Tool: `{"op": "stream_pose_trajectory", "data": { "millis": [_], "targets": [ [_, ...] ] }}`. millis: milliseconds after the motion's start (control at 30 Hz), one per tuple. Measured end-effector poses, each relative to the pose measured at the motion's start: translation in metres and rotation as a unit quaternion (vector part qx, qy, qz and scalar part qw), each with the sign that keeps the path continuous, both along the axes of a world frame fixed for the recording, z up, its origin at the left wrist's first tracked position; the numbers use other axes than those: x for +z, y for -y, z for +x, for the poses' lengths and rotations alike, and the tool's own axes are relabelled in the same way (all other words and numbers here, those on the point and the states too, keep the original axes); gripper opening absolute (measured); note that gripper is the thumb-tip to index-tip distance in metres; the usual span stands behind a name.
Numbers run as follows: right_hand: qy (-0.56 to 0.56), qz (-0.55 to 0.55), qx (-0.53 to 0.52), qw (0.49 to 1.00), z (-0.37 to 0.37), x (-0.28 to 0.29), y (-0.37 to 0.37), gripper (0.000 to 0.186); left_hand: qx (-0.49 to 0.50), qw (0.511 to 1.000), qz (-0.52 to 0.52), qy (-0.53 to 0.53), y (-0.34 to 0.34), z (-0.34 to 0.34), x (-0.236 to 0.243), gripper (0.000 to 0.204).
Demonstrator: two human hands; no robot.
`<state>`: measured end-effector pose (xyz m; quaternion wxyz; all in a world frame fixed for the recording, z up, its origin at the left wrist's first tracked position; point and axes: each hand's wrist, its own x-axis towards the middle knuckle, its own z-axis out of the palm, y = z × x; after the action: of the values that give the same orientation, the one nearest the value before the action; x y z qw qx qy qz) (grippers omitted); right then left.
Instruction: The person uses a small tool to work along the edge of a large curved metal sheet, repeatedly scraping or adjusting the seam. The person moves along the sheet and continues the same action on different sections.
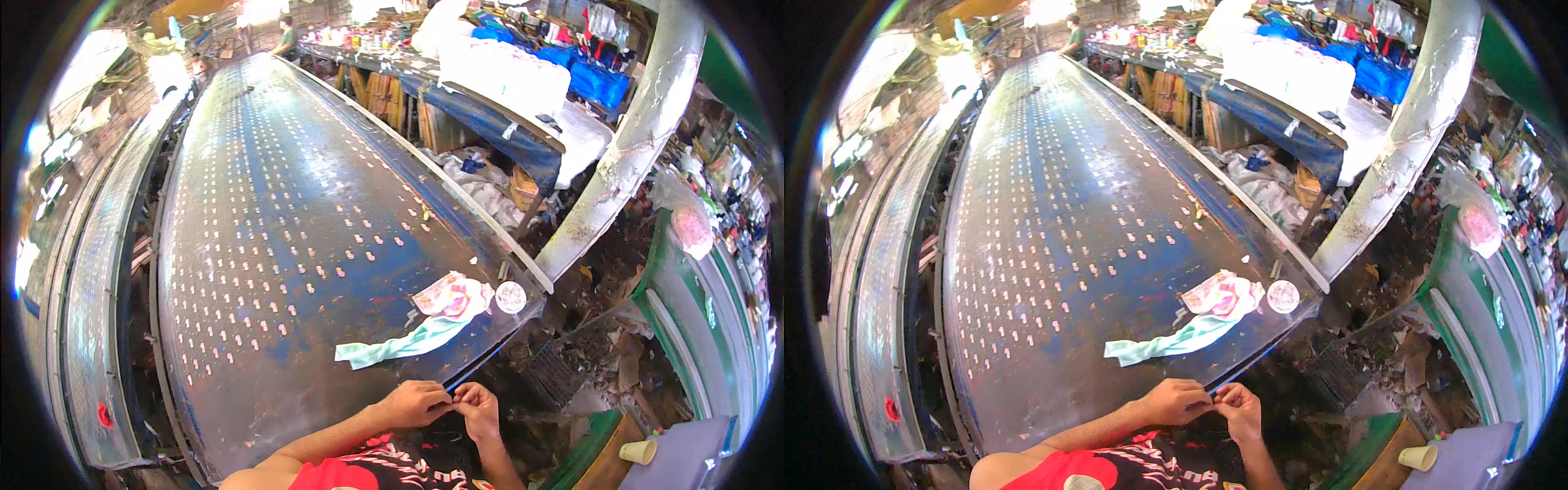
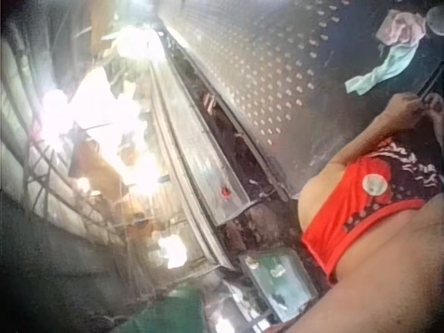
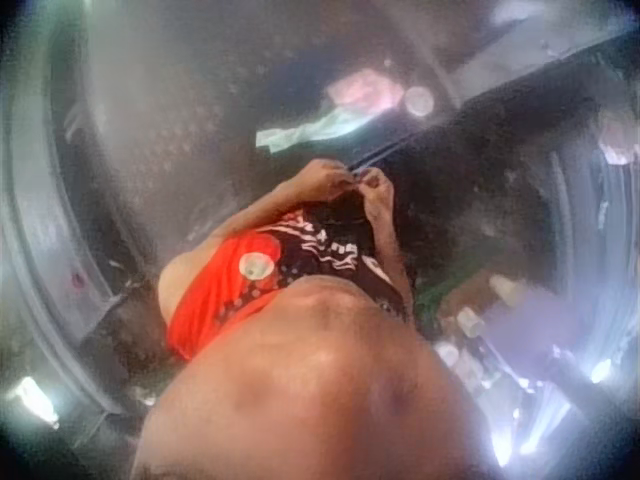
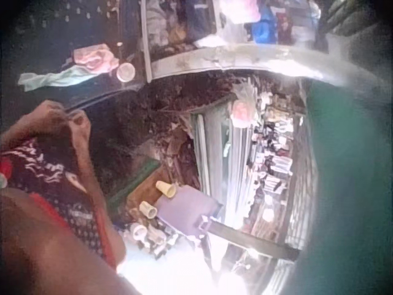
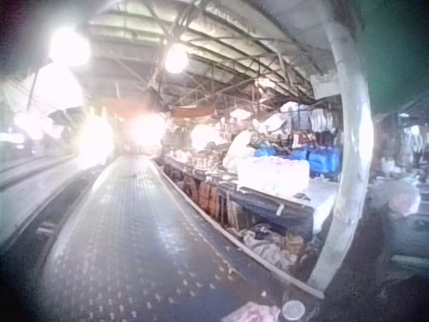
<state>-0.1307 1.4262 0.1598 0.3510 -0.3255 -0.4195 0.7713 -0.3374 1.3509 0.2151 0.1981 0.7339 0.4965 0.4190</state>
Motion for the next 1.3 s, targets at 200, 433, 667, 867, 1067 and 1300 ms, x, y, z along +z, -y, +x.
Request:
{"op": "stream_pose_trajectory", "data": {
  "millis": [200,433,667,867,1067,1300],
  "targets": [
    [-0.013,-0.063,-0.038,0.997,-0.023,-0.002,-0.041,0.027,0.011,0.996,-0.028,0.088,-0.032,-0.020,0.004,0.016],
    [-0.114,-0.117,0.001,0.987,0.008,-0.001,-0.120,0.022,0.064,0.991,-0.072,0.095,-0.069,-0.001,-0.003,0.010],
    [-0.037,-0.024,-0.001,0.999,0.043,-0.008,-0.218,0.009,0.078,0.989,-0.086,0.089,-0.159,0.049,-0.013,0.016],
    [0.001,-0.012,0.003,1.000,0.140,-0.024,-0.335,0.024,-0.062,0.983,-0.051,0.164,-0.315,0.163,0.001,0.021],
    [0.002,0.011,0.021,1.000,0.232,0.034,-0.441,0.036,-0.494,0.804,0.159,0.290,-0.479,0.409,0.099,0.035],
    [-0.041,0.036,0.060,0.997,0.245,0.069,-0.568,0.033,-0.629,0.751,0.045,0.196,-0.584,0.531,0.126,0.041]
  ]
}}
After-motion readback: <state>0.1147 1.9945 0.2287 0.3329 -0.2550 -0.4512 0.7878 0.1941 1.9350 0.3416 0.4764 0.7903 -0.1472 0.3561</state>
